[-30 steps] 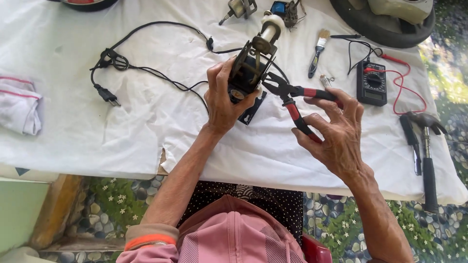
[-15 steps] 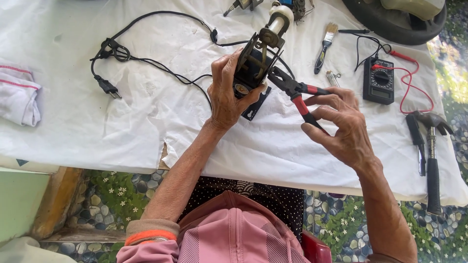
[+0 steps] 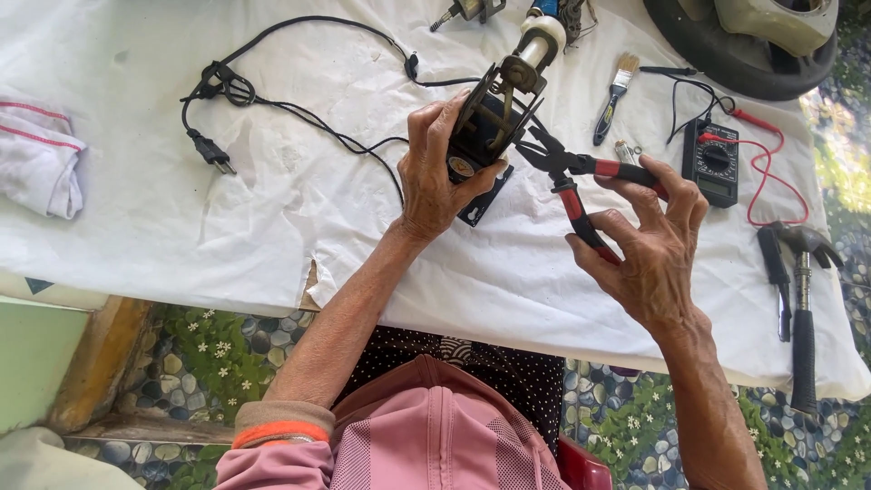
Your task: The person holds a black electrical device and uses a screwdriver to tighten a screw on its side. They briefly pick up a multimeter from the table before returning to the device. The person then uses pliers to adjust a component on the device.
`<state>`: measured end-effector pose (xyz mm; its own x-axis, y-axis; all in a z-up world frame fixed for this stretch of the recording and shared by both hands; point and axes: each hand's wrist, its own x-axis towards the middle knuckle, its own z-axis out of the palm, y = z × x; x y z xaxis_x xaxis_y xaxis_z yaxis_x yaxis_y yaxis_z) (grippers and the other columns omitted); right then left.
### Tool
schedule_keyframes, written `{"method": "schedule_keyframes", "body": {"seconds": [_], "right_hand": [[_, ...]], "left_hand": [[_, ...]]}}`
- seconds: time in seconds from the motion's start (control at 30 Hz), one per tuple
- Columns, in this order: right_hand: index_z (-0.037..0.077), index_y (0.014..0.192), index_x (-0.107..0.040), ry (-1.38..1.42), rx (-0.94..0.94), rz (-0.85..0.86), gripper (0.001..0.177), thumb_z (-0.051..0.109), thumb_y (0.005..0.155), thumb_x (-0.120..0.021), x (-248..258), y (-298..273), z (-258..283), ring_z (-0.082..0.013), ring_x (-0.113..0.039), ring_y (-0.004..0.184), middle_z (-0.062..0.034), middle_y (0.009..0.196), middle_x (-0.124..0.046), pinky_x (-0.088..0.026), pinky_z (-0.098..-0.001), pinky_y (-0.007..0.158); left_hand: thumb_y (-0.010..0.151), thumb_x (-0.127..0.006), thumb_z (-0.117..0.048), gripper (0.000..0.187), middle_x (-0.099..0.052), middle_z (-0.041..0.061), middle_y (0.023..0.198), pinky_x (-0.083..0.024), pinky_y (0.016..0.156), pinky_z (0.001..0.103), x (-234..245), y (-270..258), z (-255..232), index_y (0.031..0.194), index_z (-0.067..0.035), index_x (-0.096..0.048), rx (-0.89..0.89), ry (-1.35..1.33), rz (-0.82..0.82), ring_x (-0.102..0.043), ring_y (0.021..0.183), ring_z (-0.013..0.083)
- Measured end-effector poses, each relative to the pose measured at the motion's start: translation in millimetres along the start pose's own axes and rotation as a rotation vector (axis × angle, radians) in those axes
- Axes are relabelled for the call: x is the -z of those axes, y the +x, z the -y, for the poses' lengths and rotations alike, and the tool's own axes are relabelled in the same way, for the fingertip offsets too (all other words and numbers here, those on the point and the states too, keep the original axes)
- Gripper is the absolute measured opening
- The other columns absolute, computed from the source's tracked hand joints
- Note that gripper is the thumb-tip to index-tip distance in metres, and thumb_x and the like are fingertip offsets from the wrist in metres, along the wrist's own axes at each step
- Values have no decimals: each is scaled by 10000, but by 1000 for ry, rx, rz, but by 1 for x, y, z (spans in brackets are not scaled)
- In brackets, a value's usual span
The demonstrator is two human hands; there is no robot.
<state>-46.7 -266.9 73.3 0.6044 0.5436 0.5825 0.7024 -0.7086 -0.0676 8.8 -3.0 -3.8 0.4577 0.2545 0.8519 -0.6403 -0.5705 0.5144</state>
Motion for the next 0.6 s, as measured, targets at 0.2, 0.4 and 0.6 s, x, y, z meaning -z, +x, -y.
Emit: {"method": "schedule_keyframes", "body": {"seconds": [0.2,0.4,0.6], "right_hand": [[104,895,-675,-232,145,-37,256,221,915,-902,8,7,12,-424,-417,1435,-171,1333,-704,-357,-600,1018],[114,882,-680,-341,180,-50,283,248,934,-924,9,7,13,-423,-386,1456,-149,1272,-659,-391,-615,985],[117,885,-653,-436,199,-82,289,283,1031,-840,7,11,15,-422,-392,1455,-122,1218,-585,-426,-609,984]], "left_hand": [[956,-780,-472,720,-517,99,1342,-690,753,342,6,-2,-5,1470,-129,-410,-7,75,76,-593,1241,249],[930,-814,-436,737,-514,87,1354,-689,757,355,8,-2,-6,1471,-142,-408,24,69,88,-589,1256,248],[932,-801,-457,733,-517,82,1359,-683,760,343,8,-1,-7,1469,-146,-411,33,77,91,-595,1257,242]]}}
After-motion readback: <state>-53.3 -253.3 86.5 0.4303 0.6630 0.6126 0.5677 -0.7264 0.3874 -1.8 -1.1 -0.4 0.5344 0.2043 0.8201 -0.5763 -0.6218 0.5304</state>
